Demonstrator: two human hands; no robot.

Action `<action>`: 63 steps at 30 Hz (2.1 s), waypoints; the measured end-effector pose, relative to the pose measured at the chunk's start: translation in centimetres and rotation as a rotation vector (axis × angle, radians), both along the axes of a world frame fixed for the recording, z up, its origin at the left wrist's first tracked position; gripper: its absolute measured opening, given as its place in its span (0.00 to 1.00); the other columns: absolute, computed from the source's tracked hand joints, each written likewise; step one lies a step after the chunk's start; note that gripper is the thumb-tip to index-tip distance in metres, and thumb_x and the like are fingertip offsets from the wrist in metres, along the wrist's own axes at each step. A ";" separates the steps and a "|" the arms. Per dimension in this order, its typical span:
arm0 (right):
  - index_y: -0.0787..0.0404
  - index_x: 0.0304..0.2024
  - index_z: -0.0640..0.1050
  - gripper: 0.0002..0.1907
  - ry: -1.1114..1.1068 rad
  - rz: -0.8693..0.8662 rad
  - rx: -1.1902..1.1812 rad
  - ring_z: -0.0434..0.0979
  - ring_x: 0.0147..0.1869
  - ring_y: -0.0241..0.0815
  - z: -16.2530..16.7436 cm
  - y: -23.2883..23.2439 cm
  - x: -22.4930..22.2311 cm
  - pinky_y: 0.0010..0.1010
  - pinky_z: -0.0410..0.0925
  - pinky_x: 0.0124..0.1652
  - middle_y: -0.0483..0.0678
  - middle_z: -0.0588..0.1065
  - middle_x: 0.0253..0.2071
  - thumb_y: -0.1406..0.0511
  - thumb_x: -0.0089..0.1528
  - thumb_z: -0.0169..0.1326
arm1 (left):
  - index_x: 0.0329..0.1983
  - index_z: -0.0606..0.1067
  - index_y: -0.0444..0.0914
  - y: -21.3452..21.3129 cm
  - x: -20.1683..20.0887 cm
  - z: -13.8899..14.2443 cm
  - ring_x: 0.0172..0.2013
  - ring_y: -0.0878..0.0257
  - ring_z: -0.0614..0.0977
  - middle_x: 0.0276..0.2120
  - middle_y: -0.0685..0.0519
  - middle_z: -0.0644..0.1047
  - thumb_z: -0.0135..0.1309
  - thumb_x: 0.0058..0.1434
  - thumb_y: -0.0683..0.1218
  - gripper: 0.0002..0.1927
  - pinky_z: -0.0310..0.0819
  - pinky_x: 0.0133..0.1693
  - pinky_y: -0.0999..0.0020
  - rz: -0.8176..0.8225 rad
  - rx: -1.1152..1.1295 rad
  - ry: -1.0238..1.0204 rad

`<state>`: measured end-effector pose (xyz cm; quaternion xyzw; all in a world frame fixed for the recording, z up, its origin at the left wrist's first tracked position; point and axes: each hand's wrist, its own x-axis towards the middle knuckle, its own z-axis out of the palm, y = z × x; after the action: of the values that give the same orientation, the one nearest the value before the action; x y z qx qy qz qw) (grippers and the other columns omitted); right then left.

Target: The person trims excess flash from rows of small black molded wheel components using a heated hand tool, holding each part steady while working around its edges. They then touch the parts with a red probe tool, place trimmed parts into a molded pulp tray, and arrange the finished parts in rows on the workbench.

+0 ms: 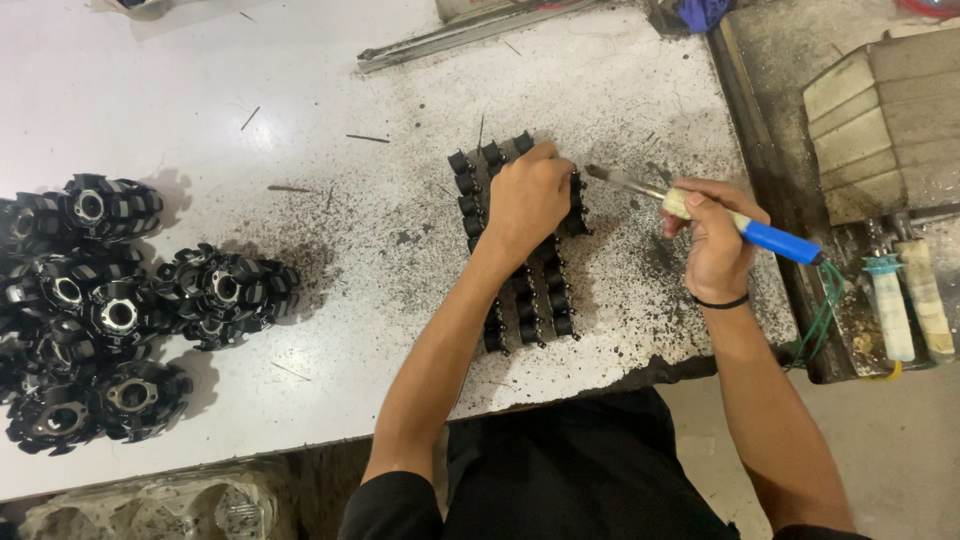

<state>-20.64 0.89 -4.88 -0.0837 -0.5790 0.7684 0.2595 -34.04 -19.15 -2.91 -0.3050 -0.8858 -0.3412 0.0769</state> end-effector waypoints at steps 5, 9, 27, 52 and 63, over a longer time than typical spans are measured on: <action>0.75 0.47 0.79 0.12 -0.016 0.015 0.001 0.78 0.34 0.45 -0.1 0.0 0.1 0.32 0.71 0.35 0.60 0.78 0.37 0.70 0.67 0.52 | 0.33 0.81 0.37 -0.1 -0.1 -0.5 0.29 0.46 0.83 0.34 0.48 0.77 0.55 0.58 0.39 0.05 0.79 0.32 0.53 -0.013 -0.012 0.023; 0.76 0.48 0.79 0.13 0.013 0.039 0.018 0.78 0.34 0.45 -0.4 0.1 0.2 0.32 0.71 0.35 0.60 0.78 0.37 0.70 0.67 0.51 | 0.33 0.78 0.36 0.1 0.0 -0.9 0.28 0.42 0.82 0.34 0.46 0.76 0.55 0.59 0.39 0.02 0.78 0.30 0.50 -0.039 -0.055 0.056; 0.74 0.48 0.79 0.13 -0.049 -0.049 -0.051 0.80 0.35 0.47 0.1 -2.7 5.6 0.32 0.72 0.34 0.60 0.79 0.38 0.68 0.67 0.53 | 0.37 0.82 0.40 -2.5 5.0 0.5 0.30 0.46 0.83 0.37 0.49 0.78 0.57 0.59 0.40 0.06 0.79 0.31 0.53 -0.013 0.028 0.054; 0.76 0.48 0.78 0.13 -0.048 -0.041 0.033 0.79 0.35 0.45 0.1 -5.1 5.3 0.31 0.71 0.32 0.59 0.78 0.37 0.69 0.68 0.51 | 0.35 0.82 0.37 -3.6 4.5 -0.4 0.28 0.43 0.83 0.36 0.45 0.76 0.55 0.58 0.39 0.06 0.79 0.32 0.50 -0.023 -0.005 0.019; 0.76 0.48 0.78 0.13 -0.006 -0.067 0.020 0.80 0.35 0.48 0.0 -5.2 5.2 0.34 0.72 0.32 0.60 0.78 0.38 0.68 0.68 0.52 | 0.34 0.84 0.39 -4.8 4.2 0.7 0.33 0.46 0.83 0.34 0.49 0.79 0.58 0.57 0.41 0.06 0.79 0.36 0.53 -0.009 0.048 -0.078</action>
<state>-15.48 -4.30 -4.91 -0.1029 -0.5845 0.7530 0.2841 -29.84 -23.99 -2.25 -0.2936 -0.8782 -0.3744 0.0483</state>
